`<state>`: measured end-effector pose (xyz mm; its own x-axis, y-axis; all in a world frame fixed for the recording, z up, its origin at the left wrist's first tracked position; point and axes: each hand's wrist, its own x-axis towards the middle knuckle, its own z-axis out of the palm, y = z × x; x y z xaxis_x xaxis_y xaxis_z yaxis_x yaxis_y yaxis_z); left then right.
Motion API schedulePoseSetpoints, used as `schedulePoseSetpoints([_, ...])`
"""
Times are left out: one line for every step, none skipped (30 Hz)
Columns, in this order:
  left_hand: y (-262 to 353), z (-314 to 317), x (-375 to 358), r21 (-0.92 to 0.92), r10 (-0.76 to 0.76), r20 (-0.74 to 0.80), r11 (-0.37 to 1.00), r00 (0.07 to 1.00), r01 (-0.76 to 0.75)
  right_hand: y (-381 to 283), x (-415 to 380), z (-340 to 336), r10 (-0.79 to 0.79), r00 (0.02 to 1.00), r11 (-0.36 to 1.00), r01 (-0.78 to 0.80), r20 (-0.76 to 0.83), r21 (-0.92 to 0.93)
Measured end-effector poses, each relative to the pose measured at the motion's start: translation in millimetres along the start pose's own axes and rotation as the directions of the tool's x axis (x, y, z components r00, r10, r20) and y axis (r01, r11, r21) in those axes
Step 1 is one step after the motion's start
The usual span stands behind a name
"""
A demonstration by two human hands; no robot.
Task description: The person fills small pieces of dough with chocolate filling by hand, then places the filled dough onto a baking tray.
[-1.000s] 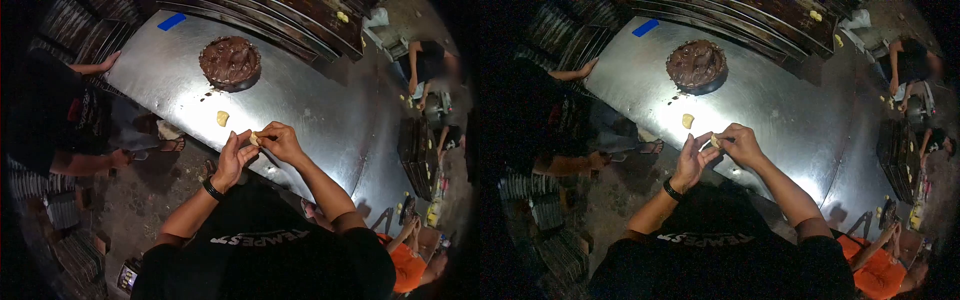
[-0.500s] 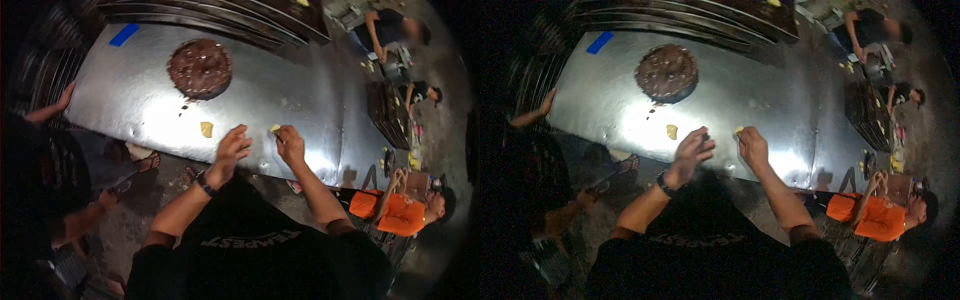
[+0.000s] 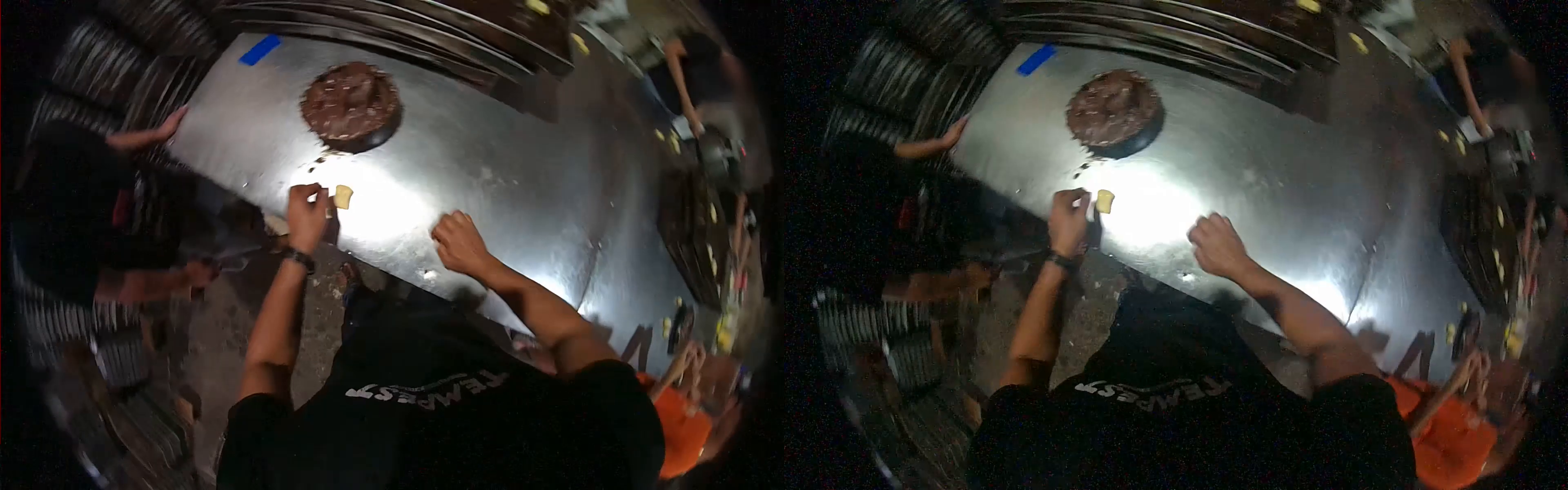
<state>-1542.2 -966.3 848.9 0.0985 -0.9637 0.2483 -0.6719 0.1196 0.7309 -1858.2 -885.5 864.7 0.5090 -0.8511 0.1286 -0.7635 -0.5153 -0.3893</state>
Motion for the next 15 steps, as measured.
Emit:
schedulePoseSetpoints([9,3,-3,0.051,0.019,-0.005,0.999,1.0,-0.019,18,-14,-2,-0.146,0.987,0.989,0.144,0.06,0.035])
schedulePoseSetpoints([18,7,-7,0.095,0.039,-0.005,0.995,0.999,-0.039,36,-20,-11,-0.259,0.965,0.963,0.256,0.029,0.082])
schedulePoseSetpoints([30,7,-9,0.157,0.027,-0.018,0.987,0.999,-0.023,51,-16,-18,-0.212,0.977,0.976,0.21,0.019,0.059])
schedulePoseSetpoints([39,6,-11,0.212,0.012,-0.026,0.977,1.0,-0.007,59,-7,-23,-0.158,0.987,0.987,0.157,0.012,0.033])
schedulePoseSetpoints([33,13,-13,0.177,0.01,-0.072,0.984,0.997,0.003,60,6,-18,-0.076,0.994,0.997,0.077,-0.079,0.009])
schedulePoseSetpoints([34,14,-17,0.158,-0.001,-0.052,0.987,0.999,0.009,57,24,-10,0.017,0.985,1.0,-0.019,-0.173,-0.008])
schedulePoseSetpoints([39,13,-16,0.133,-0.001,-0.027,0.991,1.0,0.005,51,36,-2,0.114,0.955,0.992,-0.126,-0.274,-0.023])
schedulePoseSetpoints([45,13,-15,0.102,0.007,0.007,0.995,1.0,-0.008,40,38,7,0.149,0.961,0.988,-0.156,-0.235,-0.013])
schedulePoseSetpoints([49,11,-13,-0.015,-0.014,0.067,1.0,0.998,0.015,30,41,15,0.191,0.959,0.98,-0.197,-0.208,-0.01])
schedulePoseSetpoints([48,12,-13,-0.116,0.01,0.09,0.993,0.996,0.001,26,38,15,0.243,0.951,0.968,-0.25,-0.192,-0.013])
schedulePoseSetpoints([48,9,-11,-0.188,-0.072,0.219,0.975,0.973,0.114,20,25,8,0.172,0.972,0.985,-0.169,-0.163,0.031])
schedulePoseSetpoints([49,4,-8,-0.236,-0.137,0.359,0.944,0.923,0.232,12,12,1,0.103,0.985,0.993,-0.093,-0.138,0.074])
schedulePoseSetpoints([41,1,-5,-0.374,-0.153,0.404,0.872,0.902,0.316,19,-6,-4,0.054,0.987,0.996,-0.043,-0.15,0.076])
schedulePoseSetpoints([34,-1,-2,-0.49,-0.17,0.461,0.77,0.871,0.409,30,-16,-4,0.099,0.973,0.995,-0.095,-0.209,0.029])
schedulePoseSetpoints([40,-9,2,-0.573,-0.216,0.484,0.654,0.848,0.494,43,-25,-3,0.132,0.957,0.99,-0.142,-0.258,-0.017])
